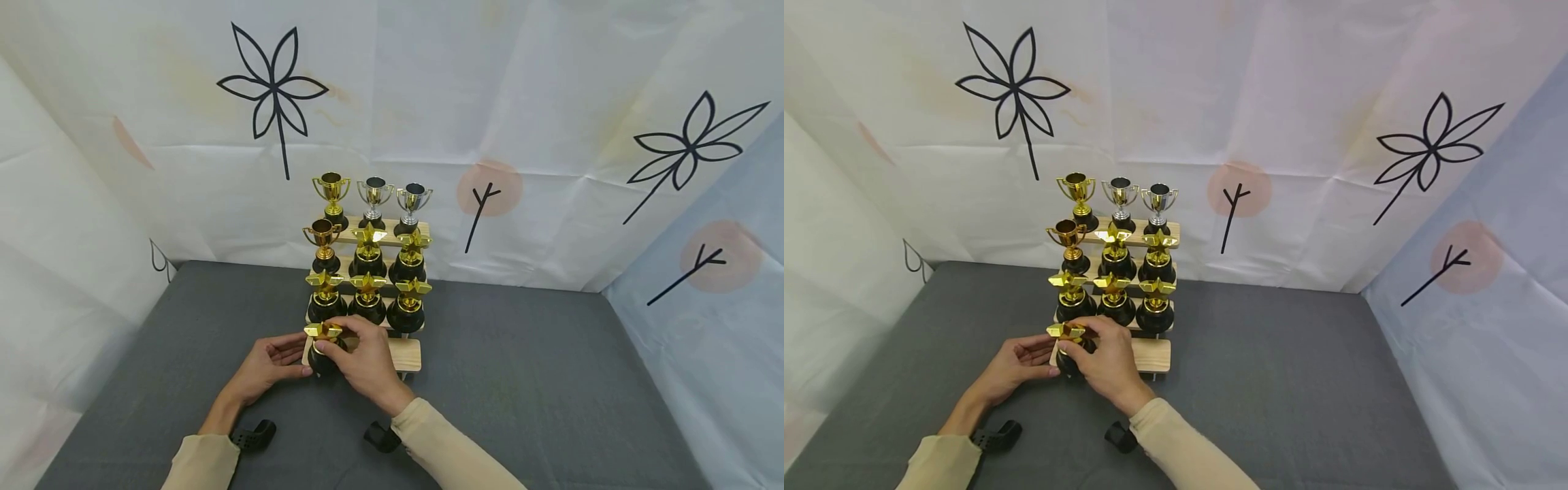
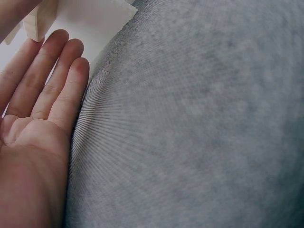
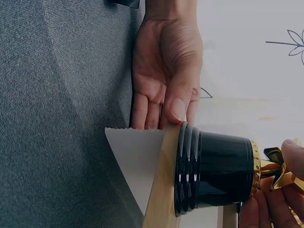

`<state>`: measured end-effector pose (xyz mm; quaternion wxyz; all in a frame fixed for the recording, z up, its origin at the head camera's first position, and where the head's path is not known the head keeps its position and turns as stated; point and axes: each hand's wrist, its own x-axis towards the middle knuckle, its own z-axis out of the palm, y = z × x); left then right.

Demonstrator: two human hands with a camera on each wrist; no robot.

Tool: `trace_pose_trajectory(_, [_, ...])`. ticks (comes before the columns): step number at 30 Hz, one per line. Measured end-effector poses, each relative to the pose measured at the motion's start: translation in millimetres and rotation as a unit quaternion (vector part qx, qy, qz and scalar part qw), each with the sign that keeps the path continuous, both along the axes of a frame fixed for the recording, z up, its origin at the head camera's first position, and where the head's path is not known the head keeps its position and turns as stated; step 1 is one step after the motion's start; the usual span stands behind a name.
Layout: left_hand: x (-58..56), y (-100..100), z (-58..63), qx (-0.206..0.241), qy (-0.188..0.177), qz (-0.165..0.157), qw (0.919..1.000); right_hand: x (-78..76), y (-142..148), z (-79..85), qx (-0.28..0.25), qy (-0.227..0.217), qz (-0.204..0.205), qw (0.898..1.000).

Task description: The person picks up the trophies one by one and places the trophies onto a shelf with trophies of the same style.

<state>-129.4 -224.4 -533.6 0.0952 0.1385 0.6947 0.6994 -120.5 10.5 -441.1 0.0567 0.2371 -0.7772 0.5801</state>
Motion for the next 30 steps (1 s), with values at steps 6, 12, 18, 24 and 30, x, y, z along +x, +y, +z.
trace_pose_trajectory(6, [0.0,0,0.9,0.002,0.004,-0.002,1.0,0.6,-6,-0.6,0.008,0.02,-0.014,1.0])
trace_pose_trajectory(12, [0.1,1,0.9,0.006,0.011,-0.005,0.9999,1.1,-8,0.3,0.014,0.019,-0.022,0.999])
trace_pose_trajectory(18, [0.1,2,1.6,0.005,0.014,-0.005,0.9999,1.1,-7,0.3,0.014,0.011,-0.021,1.0])
trace_pose_trajectory(24, [-0.2,1,0.1,0.007,0.015,-0.006,0.9998,3.9,-3,-2.5,0.03,0.035,-0.037,0.998])
trace_pose_trajectory(30, [-0.8,1,-1.4,0.002,0.014,-0.003,0.9999,10.8,9,-1.6,0.028,0.03,-0.052,0.998])
